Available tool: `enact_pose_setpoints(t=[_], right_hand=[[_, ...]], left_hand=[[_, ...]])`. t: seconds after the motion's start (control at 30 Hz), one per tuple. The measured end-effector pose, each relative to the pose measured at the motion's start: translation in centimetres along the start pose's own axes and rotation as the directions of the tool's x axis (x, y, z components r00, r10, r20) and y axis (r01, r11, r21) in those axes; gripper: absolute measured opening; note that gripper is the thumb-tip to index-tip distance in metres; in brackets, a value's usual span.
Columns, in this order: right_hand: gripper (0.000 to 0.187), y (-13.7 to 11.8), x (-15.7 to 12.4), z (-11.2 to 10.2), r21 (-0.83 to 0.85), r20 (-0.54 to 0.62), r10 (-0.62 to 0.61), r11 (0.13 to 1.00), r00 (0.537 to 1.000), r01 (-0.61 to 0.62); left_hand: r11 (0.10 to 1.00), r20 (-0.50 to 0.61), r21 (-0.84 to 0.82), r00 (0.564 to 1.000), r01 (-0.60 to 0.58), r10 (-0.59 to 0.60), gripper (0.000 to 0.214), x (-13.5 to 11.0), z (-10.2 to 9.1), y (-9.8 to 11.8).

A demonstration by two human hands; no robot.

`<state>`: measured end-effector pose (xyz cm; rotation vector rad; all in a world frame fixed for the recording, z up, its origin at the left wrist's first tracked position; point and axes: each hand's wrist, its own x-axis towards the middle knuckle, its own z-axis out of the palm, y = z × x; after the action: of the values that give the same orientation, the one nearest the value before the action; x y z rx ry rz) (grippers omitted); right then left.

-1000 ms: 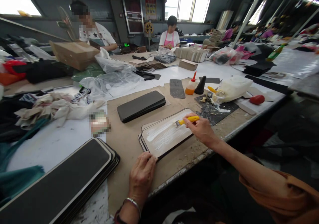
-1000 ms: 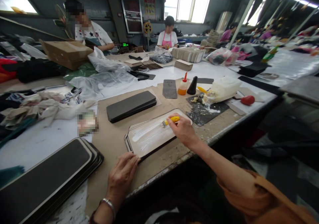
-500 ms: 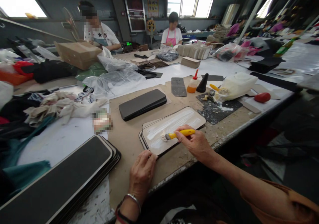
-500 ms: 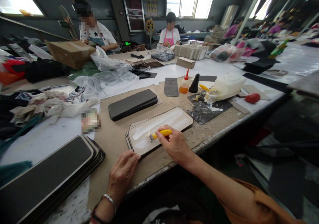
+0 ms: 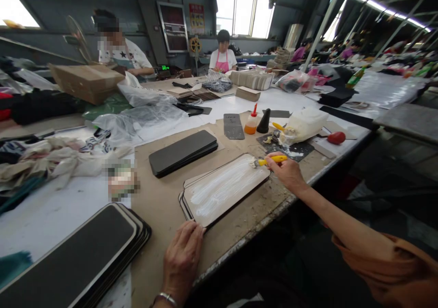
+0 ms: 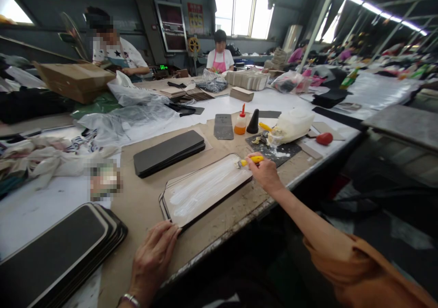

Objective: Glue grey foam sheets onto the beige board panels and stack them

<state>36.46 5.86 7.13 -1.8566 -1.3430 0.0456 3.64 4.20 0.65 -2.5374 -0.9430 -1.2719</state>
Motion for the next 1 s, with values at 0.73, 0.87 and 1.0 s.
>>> enact_pose_setpoints(t=[0.73,0.87,1.0], right_hand=[[0.021,-4.6,-8.7,0.7,0.311,0.209,-0.076,0.95,0.975,0.008],[0.027,-0.6,-5.4,-2.2,0.097,0.051,0.051,0.994,0.997,-0.056],[0.027,-2.0,-4.3,-1.5,0.14,0.059,0.011,0.99,0.998,-0.019]], left_hand=[[0.999,0.023,0.028,0.999,0.038,-0.039,0.011,-0.3,-0.8,0.3],[0.999,0.029,0.028,0.999,0.042,-0.043,0.012,0.0,-0.9,0.5],[0.999,0.032,0.015,0.999,0.035,-0.035,0.013,0.0,-1.0,0.5]])
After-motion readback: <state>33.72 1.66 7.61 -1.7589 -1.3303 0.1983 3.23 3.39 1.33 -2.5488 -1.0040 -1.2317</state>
